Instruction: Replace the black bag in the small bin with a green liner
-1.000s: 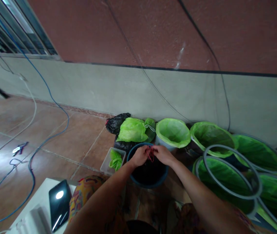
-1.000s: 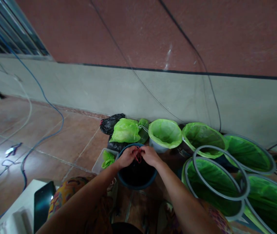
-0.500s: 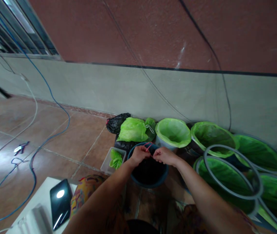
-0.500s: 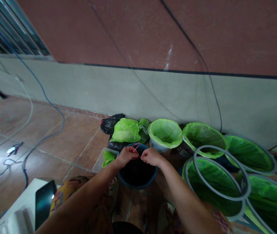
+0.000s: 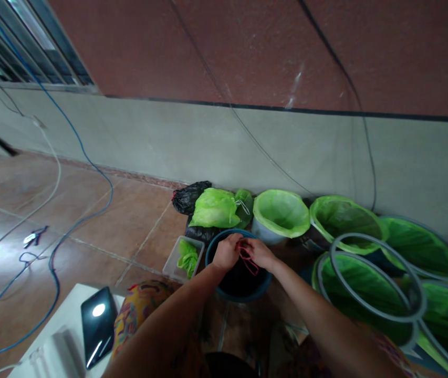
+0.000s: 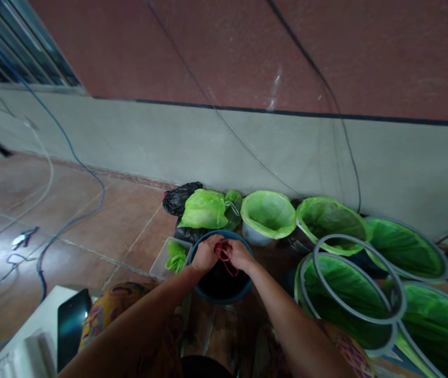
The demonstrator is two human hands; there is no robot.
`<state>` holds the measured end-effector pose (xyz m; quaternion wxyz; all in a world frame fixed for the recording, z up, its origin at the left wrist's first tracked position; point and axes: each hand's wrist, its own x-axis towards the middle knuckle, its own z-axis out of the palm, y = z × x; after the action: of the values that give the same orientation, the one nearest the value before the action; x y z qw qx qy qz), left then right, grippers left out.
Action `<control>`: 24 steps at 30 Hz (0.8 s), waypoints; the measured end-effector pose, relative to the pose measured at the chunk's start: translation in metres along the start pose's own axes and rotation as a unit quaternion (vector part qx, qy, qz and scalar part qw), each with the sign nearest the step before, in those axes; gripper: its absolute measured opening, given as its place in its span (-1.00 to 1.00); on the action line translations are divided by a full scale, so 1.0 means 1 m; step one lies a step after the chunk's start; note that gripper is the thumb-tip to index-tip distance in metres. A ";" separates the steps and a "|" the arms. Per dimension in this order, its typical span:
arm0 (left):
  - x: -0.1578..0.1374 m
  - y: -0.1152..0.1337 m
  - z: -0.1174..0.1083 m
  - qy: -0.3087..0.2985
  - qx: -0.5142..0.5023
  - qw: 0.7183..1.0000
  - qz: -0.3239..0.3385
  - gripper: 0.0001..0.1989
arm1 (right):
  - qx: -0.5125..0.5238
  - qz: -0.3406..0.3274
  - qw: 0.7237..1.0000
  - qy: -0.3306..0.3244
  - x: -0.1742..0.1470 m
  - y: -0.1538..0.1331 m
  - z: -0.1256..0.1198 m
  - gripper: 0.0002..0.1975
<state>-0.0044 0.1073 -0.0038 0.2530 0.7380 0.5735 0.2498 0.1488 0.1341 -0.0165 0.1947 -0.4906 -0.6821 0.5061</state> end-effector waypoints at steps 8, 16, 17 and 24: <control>-0.003 0.010 -0.009 -0.055 0.103 0.992 -0.050 -0.78 | -0.120 0.016 0.993 0.001 -0.004 -0.011 -0.010 -0.73; -0.004 0.006 -0.009 -0.091 0.132 0.984 -0.076 -0.75 | -0.374 0.088 0.922 0.053 -0.017 -0.025 -0.014 -0.68; -0.005 0.004 -0.008 -0.100 0.137 0.981 -0.092 -0.75 | -0.392 0.101 0.913 0.052 -0.018 -0.023 -0.014 -0.68; -0.004 -0.010 -0.006 -0.171 0.115 0.964 -0.166 -0.76 | -0.365 0.126 0.922 0.034 -0.017 -0.013 -0.021 -0.63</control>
<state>-0.0168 0.1057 -0.0063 0.2988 0.6884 0.6609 0.0068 0.1659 0.1300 0.0072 -0.0400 -0.6263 -0.7451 0.2257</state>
